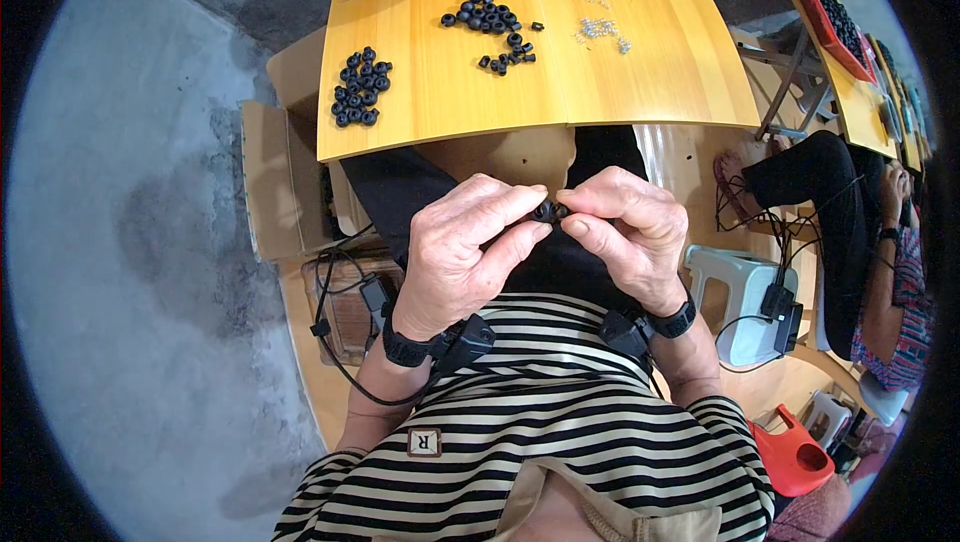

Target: Insert small metal or plastic rings into black rubber/plastic grommets or plugs.

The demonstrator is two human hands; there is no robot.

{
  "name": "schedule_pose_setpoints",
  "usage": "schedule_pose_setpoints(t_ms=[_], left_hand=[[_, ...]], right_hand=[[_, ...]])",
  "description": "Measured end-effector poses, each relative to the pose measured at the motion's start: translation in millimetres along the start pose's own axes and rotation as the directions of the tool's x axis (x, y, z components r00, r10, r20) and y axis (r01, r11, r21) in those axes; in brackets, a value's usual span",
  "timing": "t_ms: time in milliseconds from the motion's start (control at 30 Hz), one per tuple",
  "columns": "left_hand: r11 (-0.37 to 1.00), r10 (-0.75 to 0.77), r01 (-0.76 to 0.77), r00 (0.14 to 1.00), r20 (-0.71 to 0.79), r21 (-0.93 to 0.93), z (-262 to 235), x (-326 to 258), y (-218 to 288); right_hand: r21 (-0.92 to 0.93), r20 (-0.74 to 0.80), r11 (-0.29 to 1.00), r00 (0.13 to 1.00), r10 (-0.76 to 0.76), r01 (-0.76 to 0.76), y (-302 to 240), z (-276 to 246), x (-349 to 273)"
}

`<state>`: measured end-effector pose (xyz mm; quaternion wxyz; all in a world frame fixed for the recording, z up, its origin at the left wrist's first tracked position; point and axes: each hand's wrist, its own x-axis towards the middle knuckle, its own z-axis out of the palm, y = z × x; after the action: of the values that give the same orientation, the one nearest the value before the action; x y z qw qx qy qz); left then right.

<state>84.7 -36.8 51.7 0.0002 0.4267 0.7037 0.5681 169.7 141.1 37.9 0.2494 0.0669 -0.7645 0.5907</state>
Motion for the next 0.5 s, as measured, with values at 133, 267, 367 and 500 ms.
schedule_pose_setpoints(t_ms=[133, 267, 367, 500], left_hand=[[0.999, -0.033, 0.033, 0.999, 0.008, -0.001, -1.1, 0.8, 3.1], [0.998, -0.060, 0.060, 0.998, 0.018, 0.009, -2.1, 1.1, 3.5], [0.998, -0.058, 0.058, 0.998, 0.022, 0.009, -1.7, 1.6, 3.7], [1.000, -0.018, 0.018, 1.000, 0.010, -0.014, 0.2, -0.5, -1.6]], right_hand=[[0.138, 0.006, 0.988, 0.997, 0.073, -0.073, 2.4, -0.9, -1.9], [0.343, 0.044, 0.910, 0.972, 0.231, -0.231, 1.1, 0.3, -3.5], [0.372, 0.068, 0.888, 0.962, 0.265, -0.271, 2.6, -0.3, -3.7], [0.340, 0.061, 0.909, 0.970, 0.233, -0.240, 4.2, -0.4, -2.1]])
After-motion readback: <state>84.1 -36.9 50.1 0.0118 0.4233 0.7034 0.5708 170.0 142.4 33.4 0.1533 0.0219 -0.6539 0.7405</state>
